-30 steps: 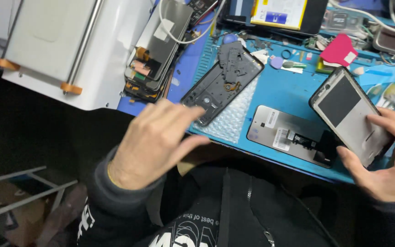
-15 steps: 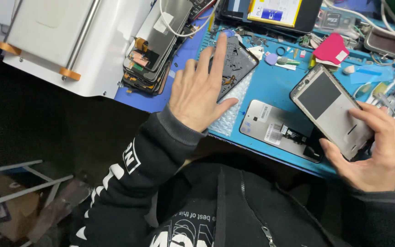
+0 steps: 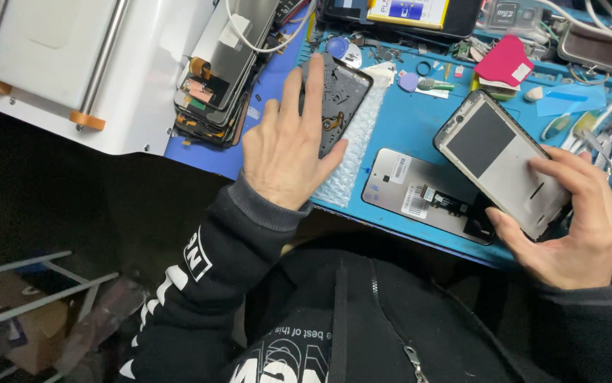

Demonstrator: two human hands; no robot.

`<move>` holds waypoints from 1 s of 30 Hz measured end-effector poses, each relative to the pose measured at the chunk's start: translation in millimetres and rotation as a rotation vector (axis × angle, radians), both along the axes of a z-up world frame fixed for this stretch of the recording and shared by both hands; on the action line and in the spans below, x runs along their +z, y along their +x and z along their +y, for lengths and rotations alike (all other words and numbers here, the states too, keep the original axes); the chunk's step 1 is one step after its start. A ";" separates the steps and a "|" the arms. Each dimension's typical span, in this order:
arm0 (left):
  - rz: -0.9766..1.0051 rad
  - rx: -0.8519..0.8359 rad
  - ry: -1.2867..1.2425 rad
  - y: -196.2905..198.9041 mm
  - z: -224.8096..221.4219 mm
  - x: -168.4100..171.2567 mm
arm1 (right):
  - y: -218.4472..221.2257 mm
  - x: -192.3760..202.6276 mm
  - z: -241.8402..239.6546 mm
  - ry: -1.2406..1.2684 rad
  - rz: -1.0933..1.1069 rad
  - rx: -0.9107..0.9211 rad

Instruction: The person works at a phone repair bench, using a metal pry tool to work along the edge of a disassembled smartphone screen assembly. They then open a tube of adhesive and squeeze a bead of glue around the frame of the phone, moving the tube along the edges.

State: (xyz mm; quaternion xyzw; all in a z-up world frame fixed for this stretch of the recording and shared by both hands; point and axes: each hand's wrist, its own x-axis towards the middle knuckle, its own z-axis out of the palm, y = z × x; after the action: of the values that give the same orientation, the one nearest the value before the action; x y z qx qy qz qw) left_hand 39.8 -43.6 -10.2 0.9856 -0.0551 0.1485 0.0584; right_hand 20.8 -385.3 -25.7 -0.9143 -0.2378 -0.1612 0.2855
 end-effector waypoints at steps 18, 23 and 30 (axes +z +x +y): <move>-0.185 -0.209 0.150 -86.2 -20.3 -0.2 | -3.1 -5.6 -7.0 -0.086 -0.078 0.023; -0.153 -0.070 0.215 -82.2 -46.2 -3.8 | -2.1 -8.4 -8.4 -0.008 -0.070 0.010; -0.029 -0.001 0.333 -69.5 -69.8 -14.4 | -3.2 -0.8 -2.6 0.014 -0.073 0.007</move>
State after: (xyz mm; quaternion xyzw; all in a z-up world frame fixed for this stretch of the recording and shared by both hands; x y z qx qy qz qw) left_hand -29.6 -113.4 -24.6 0.9794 -0.0802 0.1515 -0.1066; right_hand 17.5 -387.9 -26.5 -0.9050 -0.2501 -0.1951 0.2836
